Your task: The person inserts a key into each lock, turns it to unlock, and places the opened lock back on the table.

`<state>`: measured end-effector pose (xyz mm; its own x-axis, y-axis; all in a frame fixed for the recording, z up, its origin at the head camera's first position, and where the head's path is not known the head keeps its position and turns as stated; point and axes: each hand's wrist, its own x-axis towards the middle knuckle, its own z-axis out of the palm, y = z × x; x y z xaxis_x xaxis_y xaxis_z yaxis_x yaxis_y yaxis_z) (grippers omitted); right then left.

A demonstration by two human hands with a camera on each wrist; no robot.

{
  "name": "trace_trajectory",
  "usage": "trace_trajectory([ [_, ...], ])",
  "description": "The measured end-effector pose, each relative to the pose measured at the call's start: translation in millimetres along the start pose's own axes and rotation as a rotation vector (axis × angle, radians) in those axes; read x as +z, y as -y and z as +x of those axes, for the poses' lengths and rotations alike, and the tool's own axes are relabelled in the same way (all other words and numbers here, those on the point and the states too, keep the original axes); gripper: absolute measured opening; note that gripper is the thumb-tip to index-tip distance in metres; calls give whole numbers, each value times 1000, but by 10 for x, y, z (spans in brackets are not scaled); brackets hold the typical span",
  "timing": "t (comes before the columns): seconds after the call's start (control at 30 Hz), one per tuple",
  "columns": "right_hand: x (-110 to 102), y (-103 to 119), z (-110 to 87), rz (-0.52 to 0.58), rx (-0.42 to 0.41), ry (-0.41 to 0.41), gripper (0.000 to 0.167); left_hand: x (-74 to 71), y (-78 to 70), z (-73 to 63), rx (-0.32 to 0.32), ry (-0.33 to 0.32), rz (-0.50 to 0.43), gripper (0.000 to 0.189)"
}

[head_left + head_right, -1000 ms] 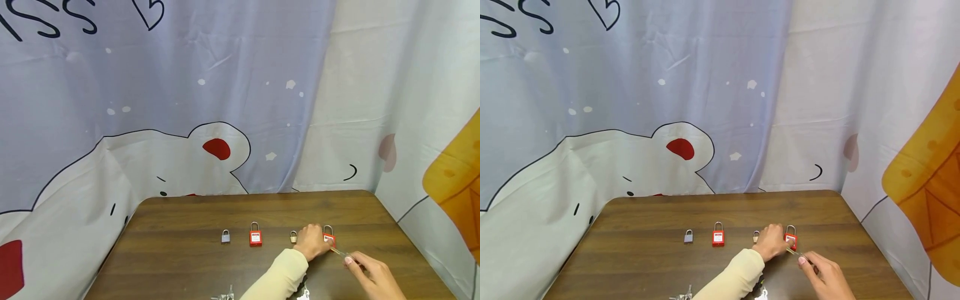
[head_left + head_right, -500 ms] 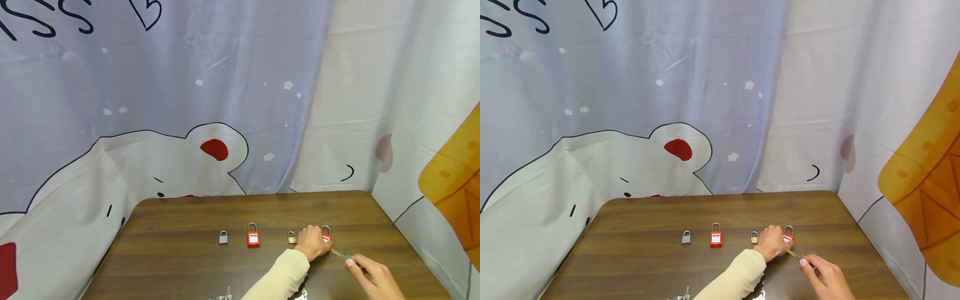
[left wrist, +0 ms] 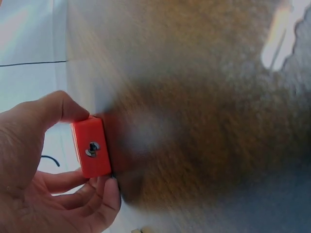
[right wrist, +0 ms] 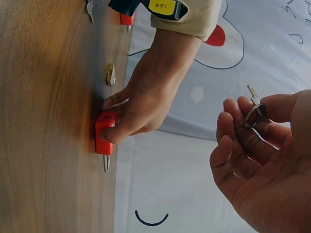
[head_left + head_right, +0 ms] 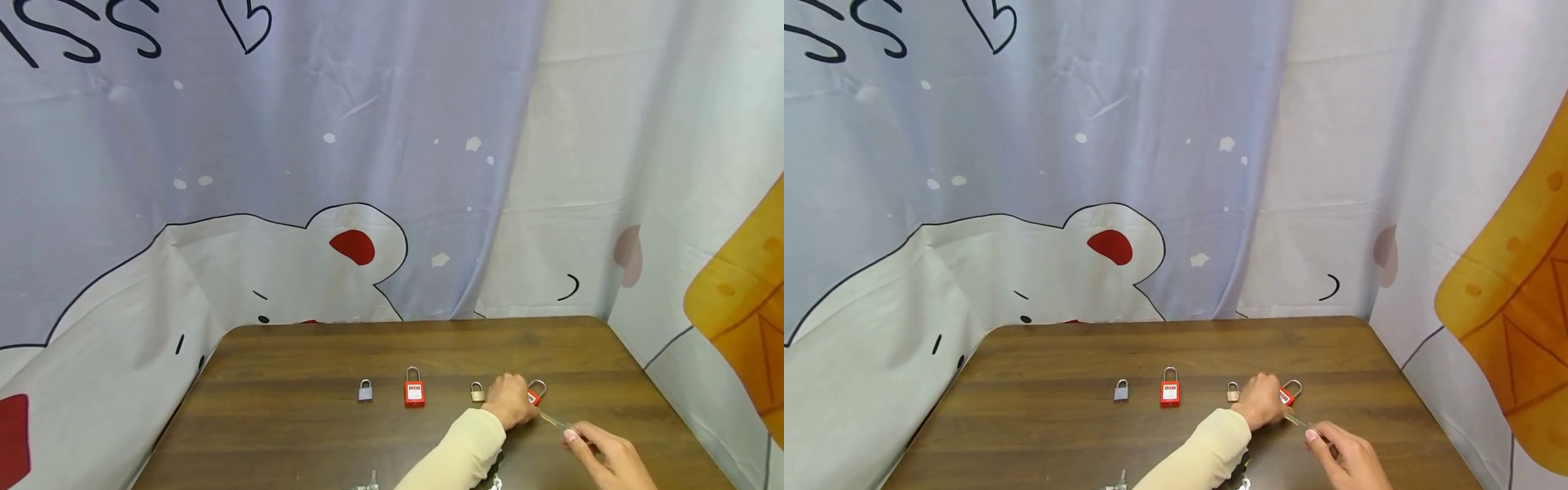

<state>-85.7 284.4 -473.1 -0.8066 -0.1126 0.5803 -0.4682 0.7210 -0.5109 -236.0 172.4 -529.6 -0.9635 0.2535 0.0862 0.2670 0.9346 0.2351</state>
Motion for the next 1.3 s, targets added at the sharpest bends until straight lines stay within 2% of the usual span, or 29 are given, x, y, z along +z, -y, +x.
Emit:
trace_trajectory([
  [0.13, 12, 18, -3, 15, -3, -1, 30, 7, -7, -14, 3, 29, -19, 35],
  [0.43, 20, 42, 1, 24, 10, 8, 30, -8, 8, -37, 2, 27, -32, 33],
  [0.7, 6, 47, -20, 17, 59, 35, 30, 1, 19, -62, 27, -20, -134, 25],
  [0.87, 3, 56, -1, 13, 28, 16, 31, -5, 58, -44, 54, -41, -185, 26],
  [1.03, -28, 80, 38, 13, 3, 3, 34, -75, 104, -30, 79, -80, -276, 28],
  [1.3, -88, 173, 124, 7, -24, 15, 35, -290, 162, -17, 81, -115, -494, 20],
])
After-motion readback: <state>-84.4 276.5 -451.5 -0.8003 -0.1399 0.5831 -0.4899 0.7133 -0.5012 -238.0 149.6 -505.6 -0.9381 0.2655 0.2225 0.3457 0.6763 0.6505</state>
